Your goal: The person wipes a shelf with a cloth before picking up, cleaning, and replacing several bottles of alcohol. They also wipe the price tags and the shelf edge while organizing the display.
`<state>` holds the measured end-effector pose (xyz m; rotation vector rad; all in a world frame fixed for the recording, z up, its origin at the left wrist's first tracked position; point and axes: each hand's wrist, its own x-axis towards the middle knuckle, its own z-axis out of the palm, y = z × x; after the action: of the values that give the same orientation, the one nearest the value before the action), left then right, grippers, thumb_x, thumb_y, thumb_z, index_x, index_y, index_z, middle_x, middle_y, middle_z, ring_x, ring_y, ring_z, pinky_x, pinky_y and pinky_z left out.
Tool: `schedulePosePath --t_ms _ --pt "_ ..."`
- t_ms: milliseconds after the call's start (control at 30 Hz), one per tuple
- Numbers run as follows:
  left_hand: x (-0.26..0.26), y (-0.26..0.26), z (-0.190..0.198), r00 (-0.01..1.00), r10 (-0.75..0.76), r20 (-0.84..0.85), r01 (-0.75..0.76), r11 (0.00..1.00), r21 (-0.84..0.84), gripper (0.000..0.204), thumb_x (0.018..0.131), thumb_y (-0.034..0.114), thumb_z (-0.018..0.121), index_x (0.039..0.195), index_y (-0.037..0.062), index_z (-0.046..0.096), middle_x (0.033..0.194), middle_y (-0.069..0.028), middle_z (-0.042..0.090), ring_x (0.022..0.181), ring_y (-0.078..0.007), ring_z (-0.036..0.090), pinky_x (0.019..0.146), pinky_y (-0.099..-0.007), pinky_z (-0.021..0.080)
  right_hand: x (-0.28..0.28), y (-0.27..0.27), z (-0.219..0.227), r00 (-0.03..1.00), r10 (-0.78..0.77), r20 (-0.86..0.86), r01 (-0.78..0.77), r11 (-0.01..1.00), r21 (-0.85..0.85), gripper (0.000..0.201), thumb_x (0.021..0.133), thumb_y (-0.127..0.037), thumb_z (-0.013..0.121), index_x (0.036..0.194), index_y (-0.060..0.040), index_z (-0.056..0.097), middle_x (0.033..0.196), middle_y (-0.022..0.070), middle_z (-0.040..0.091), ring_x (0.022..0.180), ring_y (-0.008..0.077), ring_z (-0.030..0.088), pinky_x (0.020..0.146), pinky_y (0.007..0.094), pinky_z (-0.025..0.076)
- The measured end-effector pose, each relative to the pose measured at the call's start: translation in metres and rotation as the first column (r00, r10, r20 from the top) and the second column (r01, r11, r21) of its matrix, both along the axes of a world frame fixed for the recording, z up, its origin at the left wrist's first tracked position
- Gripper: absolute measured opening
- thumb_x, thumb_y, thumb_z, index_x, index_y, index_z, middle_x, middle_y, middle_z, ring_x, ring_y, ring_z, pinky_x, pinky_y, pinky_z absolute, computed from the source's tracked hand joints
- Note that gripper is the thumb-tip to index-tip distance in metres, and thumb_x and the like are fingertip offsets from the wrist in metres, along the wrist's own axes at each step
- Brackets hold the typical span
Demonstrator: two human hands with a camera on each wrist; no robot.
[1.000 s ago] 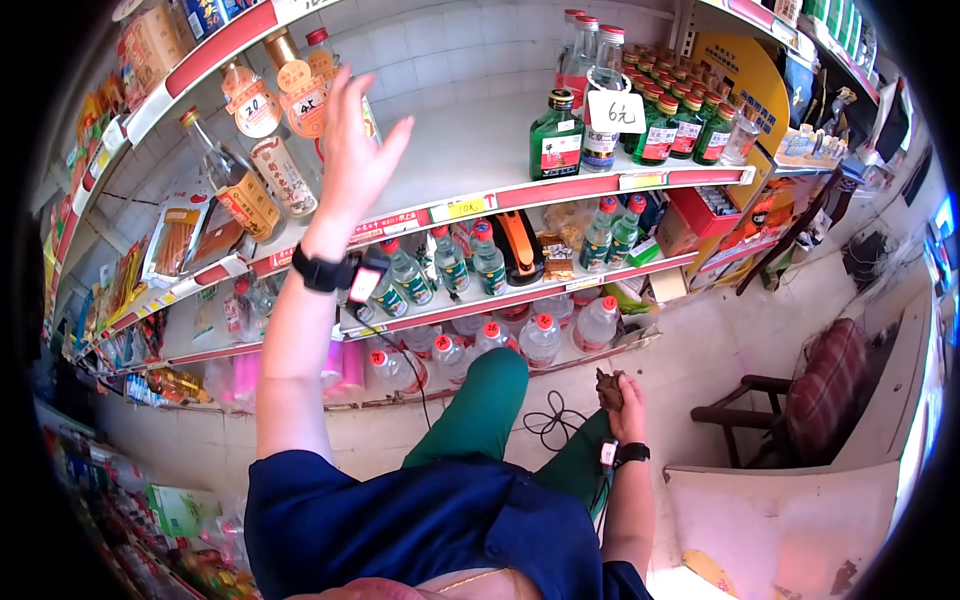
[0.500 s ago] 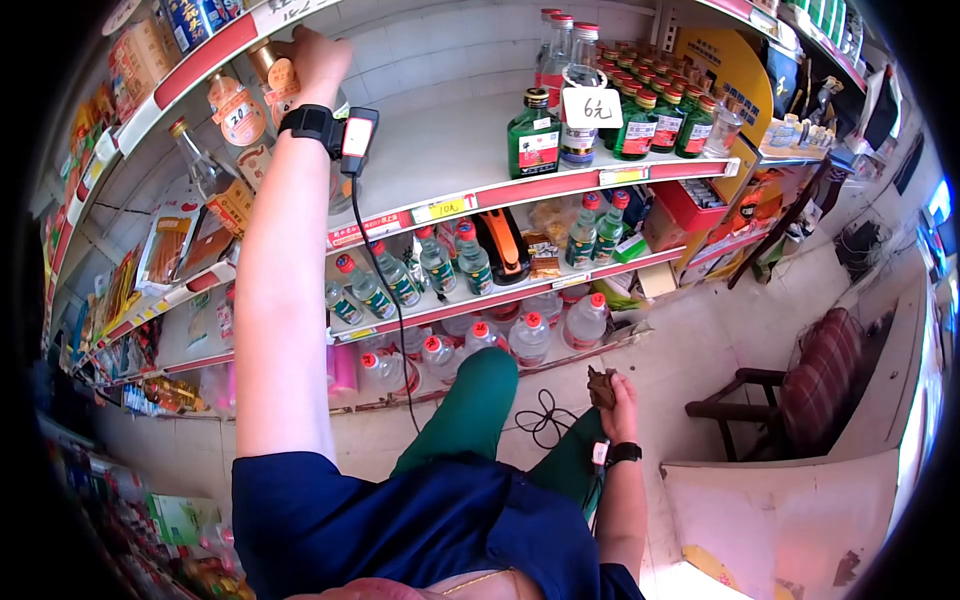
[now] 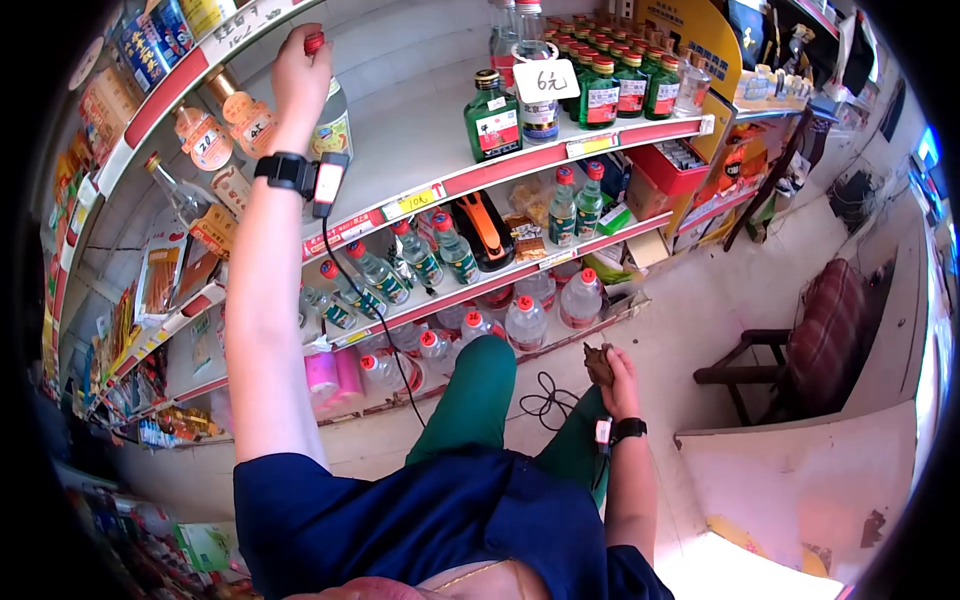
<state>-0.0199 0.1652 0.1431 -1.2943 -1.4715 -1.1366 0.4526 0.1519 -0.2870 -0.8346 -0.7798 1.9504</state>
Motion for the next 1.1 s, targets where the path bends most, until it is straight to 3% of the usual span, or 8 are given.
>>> schedulePosePath --t_ms 100,233,467,567,667,800,933,1100 --pt "0.016 -0.011 0.002 0.986 -0.147 0.079 0.151 0.988 -0.041 0.026 0.083 0.016 0.067 0.107 0.0064 0.062 0.086 -0.0091 0.067 0.075 -0.0139 0.063 0.072 -0.0270 0.049 0.002 -0.001 0.001 1.000 0.027 -0.005 -0.027 1.000 0.007 0.021 0.095 -0.024 0.053 0.107 -0.0073 0.056 0.100 0.0060 0.062 0.090 0.0176 0.061 0.074 0.0295 0.049" --pt "0.034 -0.015 0.001 0.911 -0.391 0.129 0.394 0.919 0.006 0.024 0.085 0.012 0.067 0.107 0.0029 0.061 0.087 -0.0038 0.066 0.078 -0.0070 0.060 0.071 -0.0222 0.048 0.003 -0.004 0.004 1.000 0.016 -0.006 -0.016 1.000 0.011 0.021 0.094 -0.023 0.053 0.109 -0.0075 0.055 0.099 0.0058 0.062 0.088 0.0170 0.061 0.072 0.0299 0.049" --pt "0.089 -0.042 0.003 0.773 -0.615 0.157 0.621 0.784 0.012 0.024 0.087 0.007 0.064 0.110 0.0008 0.059 0.098 -0.0037 0.064 0.088 -0.0070 0.059 0.078 -0.0202 0.047 -0.001 -0.010 0.018 0.999 -0.018 0.038 0.017 0.999 0.027 0.026 0.095 -0.016 0.051 0.118 -0.0047 0.054 0.098 0.0056 0.061 0.086 0.0163 0.061 0.071 0.0292 0.050" --pt "0.120 -0.065 0.006 0.669 -0.718 0.192 0.732 0.681 -0.001 0.025 0.088 0.001 0.061 0.112 -0.0020 0.057 0.103 -0.0066 0.064 0.093 -0.0102 0.061 0.084 -0.0226 0.047 -0.017 -0.019 0.076 1.000 0.020 0.017 -0.020 0.999 0.046 0.026 0.095 -0.014 0.051 0.119 -0.0042 0.054 0.100 0.0051 0.060 0.088 0.0139 0.059 0.074 0.0276 0.049" --pt "0.132 -0.082 0.014 0.771 -0.622 0.137 0.632 0.774 -0.044 0.027 0.088 0.000 0.061 0.114 -0.0028 0.056 0.106 -0.0084 0.063 0.095 -0.0117 0.061 0.087 -0.0238 0.047 -0.043 -0.014 0.125 0.997 -0.063 0.032 0.050 0.949 0.311 0.026 0.095 -0.014 0.049 0.118 -0.0031 0.055 0.102 0.0060 0.061 0.091 0.0140 0.059 0.073 0.0267 0.048" --pt "0.155 -0.091 0.008 0.528 -0.776 0.344 0.824 0.566 0.013 0.024 0.085 0.002 0.063 0.109 0.0004 0.059 0.094 -0.0058 0.065 0.084 -0.0086 0.061 0.075 -0.0207 0.048 -0.062 -0.012 0.211 0.997 0.038 0.068 -0.072 0.774 0.629 0.020 0.094 -0.009 0.048 0.110 0.0006 0.056 0.101 0.0062 0.062 0.090 0.0117 0.058 0.080 0.0256 0.046" --pt "0.191 -0.109 -0.019 0.334 -0.775 0.536 0.924 0.381 -0.024 0.028 0.085 -0.003 0.060 0.113 -0.0027 0.055 0.101 -0.0066 0.062 0.091 -0.0103 0.060 0.081 -0.0237 0.049 -0.080 -0.025 0.269 0.996 -0.019 0.088 -0.062 0.563 0.824 0.031 0.083 -0.014 0.067 0.108 0.0010 0.056 0.104 0.0077 0.058 0.097 0.0140 0.055 0.088 0.0281 0.043" --pt "0.224 -0.119 -0.059 0.252 -0.739 0.624 0.965 0.238 -0.108 0.032 0.083 -0.007 0.060 0.115 -0.0033 0.053 0.111 -0.0131 0.059 0.099 -0.0171 0.060 0.085 -0.0296 0.050 -0.085 -0.032 0.280 0.967 -0.207 0.146 -0.091 0.255 0.963 0.060 0.061 -0.037 0.085 0.102 -0.0013 0.059 0.102 0.0105 0.059 0.091 0.0226 0.059 0.079 0.0312 0.048"
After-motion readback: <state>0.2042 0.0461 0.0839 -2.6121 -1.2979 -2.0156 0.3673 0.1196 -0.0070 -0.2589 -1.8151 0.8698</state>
